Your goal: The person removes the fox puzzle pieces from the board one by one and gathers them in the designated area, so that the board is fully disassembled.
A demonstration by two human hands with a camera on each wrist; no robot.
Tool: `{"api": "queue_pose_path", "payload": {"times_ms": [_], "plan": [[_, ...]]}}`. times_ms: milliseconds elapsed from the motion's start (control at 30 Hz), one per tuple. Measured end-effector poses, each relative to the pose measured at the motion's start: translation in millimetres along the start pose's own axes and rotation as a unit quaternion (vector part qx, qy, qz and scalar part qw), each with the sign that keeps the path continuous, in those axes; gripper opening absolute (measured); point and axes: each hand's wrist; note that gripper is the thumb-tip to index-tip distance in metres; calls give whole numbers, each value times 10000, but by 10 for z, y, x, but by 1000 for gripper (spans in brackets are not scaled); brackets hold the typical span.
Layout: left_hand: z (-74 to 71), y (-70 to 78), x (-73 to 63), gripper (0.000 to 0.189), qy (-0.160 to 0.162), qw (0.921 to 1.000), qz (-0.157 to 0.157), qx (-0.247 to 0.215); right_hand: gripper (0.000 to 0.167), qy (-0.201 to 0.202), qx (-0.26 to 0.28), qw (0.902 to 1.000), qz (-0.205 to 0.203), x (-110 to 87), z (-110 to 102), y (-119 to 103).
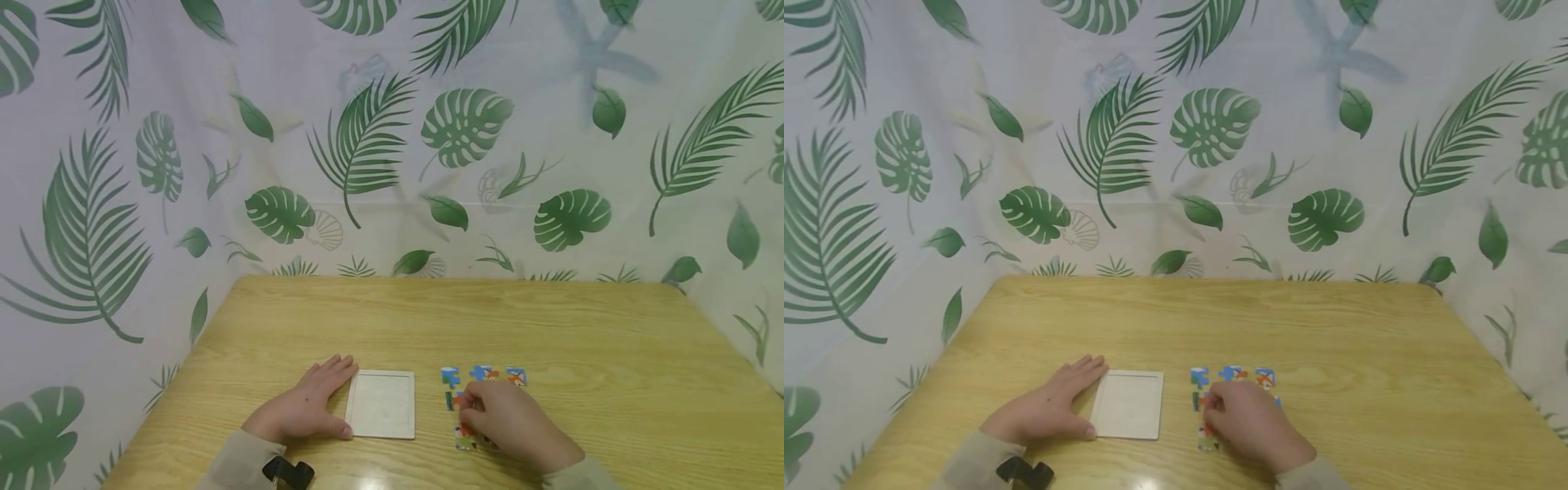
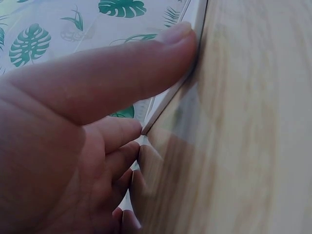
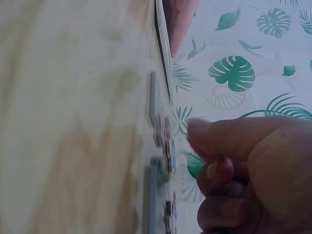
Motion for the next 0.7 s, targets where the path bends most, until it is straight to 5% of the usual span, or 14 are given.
{"api": "queue_pose_path", "payload": {"times_ms": [500, 700], "plan": [[5, -47, 9, 106, 24, 9999, -46, 93, 7, 142, 514, 9970, 565, 13, -338, 161], [-4, -33, 25, 99, 66, 9999, -93, 11, 19, 564, 461, 9948, 715, -75, -568, 357]]}}
Point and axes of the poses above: each hand's wrist, its own x-axis towards the middle knuckle, its own z-axis out of the palm, y = z × x, and after that the axes turned 14 degrees about -x, right-handed
